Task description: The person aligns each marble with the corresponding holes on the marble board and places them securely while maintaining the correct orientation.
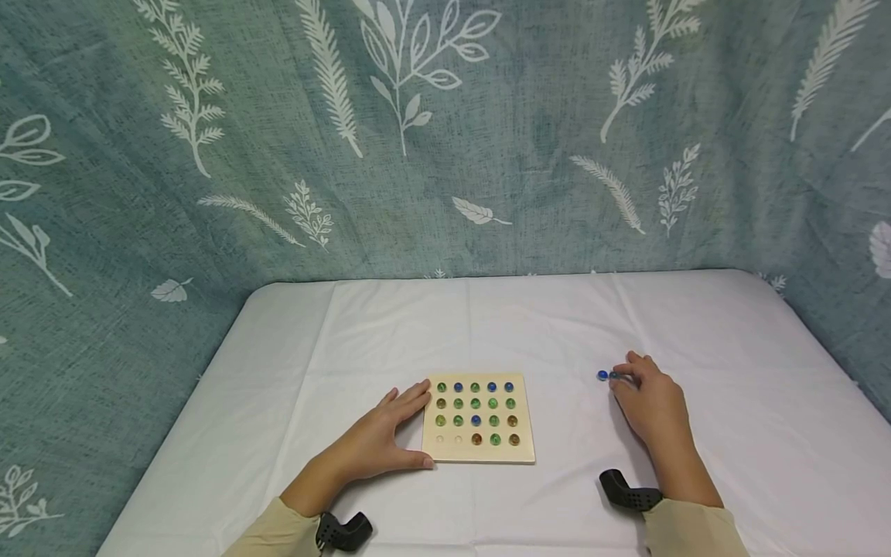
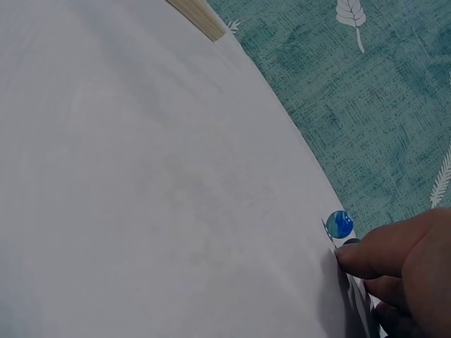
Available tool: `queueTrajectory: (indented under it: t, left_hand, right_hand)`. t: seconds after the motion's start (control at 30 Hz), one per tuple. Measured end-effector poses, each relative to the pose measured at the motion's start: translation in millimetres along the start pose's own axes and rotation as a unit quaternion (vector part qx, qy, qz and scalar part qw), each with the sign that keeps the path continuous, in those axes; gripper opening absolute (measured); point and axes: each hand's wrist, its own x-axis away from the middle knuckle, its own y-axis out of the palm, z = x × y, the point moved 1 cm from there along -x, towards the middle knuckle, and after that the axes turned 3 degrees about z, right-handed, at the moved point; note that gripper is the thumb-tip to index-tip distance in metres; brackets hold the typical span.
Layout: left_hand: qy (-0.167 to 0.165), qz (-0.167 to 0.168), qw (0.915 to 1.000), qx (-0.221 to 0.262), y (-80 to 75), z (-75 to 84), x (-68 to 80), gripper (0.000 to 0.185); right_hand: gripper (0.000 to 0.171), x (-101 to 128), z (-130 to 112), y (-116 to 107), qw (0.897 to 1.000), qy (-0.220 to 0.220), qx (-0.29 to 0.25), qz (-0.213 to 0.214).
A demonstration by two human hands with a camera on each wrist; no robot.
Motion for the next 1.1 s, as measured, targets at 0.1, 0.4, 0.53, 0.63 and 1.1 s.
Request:
queueTrajectory:
  t: [0.1, 0.4, 0.53, 0.63, 1.1]
  left_hand:
    - [0.000, 0.001, 1.0000, 0.001, -0.3, 0.2, -0.2, 0.104]
    - [-0.005, -0.006, 0.9999, 0.007, -1.0, 1.5, 0.7, 0.104]
    - [-0.004, -0.006, 1.0000, 0.006, -0.9, 1.4, 0.7, 0.103]
    - [-0.002, -0.005, 1.0000, 0.008, -0.8, 0.8, 0.6, 0.103]
    - [-0.002, -0.004, 1.0000, 0.004, -1.4, 0.1, 0.9, 0.104]
  right_hand:
    - [0.034, 0.1, -0.7, 0.3, 1.000, 0.004, 0.006, -0.003]
    - [0.036, 0.9, -0.7, 1.0, 1.000, 0.011, 0.015, -0.008]
    - [0.036, 0.4, -0.2, 1.8, 1.000, 0.012, 0.016, -0.007]
    - [0.036, 0.5, 0.4, 1.8, 1.000, 0.013, 0.013, -0.007]
    - [0.040, 10.2, -29.9, -8.1, 0.997, -0.012, -0.071, 0.012]
